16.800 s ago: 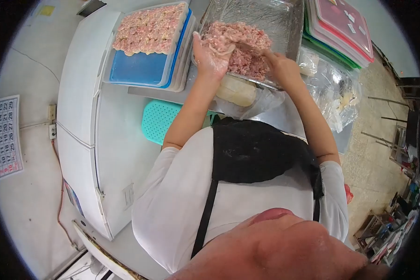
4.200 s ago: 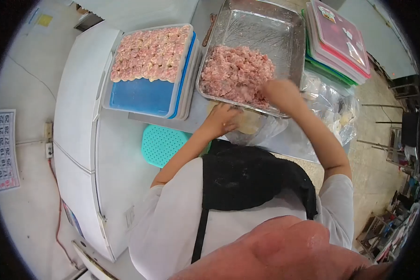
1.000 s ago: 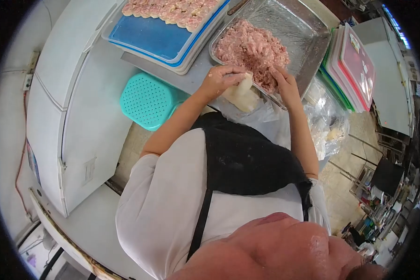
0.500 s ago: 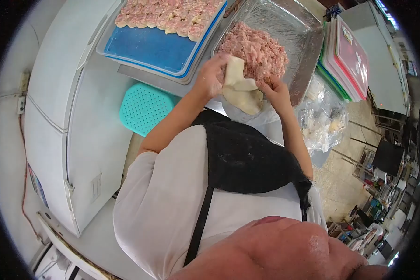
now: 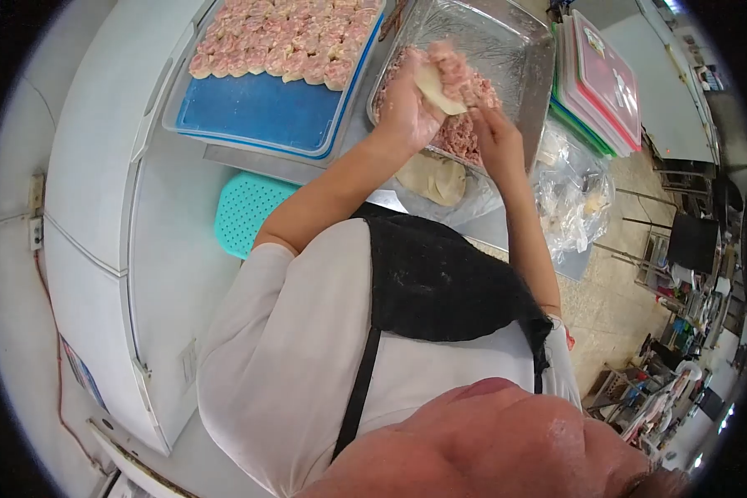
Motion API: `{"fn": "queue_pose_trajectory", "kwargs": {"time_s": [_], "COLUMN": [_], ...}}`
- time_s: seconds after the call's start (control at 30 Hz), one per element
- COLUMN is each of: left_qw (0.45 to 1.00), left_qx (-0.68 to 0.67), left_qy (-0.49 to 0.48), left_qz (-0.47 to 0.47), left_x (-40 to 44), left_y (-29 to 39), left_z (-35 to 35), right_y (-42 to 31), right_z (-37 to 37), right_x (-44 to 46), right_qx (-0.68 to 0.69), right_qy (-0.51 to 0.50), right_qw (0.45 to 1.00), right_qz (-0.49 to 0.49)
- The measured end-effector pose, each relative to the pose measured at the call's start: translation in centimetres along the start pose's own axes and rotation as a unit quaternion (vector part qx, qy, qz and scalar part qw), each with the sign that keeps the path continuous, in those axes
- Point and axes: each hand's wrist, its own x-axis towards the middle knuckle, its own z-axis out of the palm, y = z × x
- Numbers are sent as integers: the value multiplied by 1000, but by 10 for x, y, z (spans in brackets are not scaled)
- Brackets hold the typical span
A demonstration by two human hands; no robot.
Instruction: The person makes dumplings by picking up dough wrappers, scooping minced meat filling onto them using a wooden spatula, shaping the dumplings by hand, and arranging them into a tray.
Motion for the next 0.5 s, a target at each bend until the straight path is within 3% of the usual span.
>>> {"fn": "queue_pose_trajectory", "kwargs": {"time_s": [0.1, 0.13, 0.2, 0.23, 0.3, 0.33, 0.43, 0.5], "left_qw": [941, 940, 937, 979, 991, 991, 987, 986], "left_qx": [-135, -148, -174, -126, -23, -3, 37, 30], "left_qy": [-300, -297, -290, -154, 124, 132, 154, 163], "left_qz": [-84, -85, -86, -46, 36, 32, 21, 27], "left_x": [31, 38, 45, 40, 25, 16, -2, -4], "left_y": [12, 15, 17, 17, 12, 8, -1, -3], "left_z": [-54, -73, -98, -86, -54, -33, 3, 7], "right_y": [7, 7, -23, -32, -32, -28, -5, -25], "right_z": [-16, -24, -56, -66, -60, -57, -47, -76], "right_x": [-5, -6, -8, -8, -10, -10, -4, -5], "right_qx": [-55, -84, -216, -281, -265, -256, -217, -279], "right_qy": [-46, -67, -139, -174, -100, -63, -116, -140], "right_qw": [996, 992, 966, 944, 958, 962, 960, 943], "right_qz": [-44, -62, -9, 18, -38, -67, -134, -119]}}
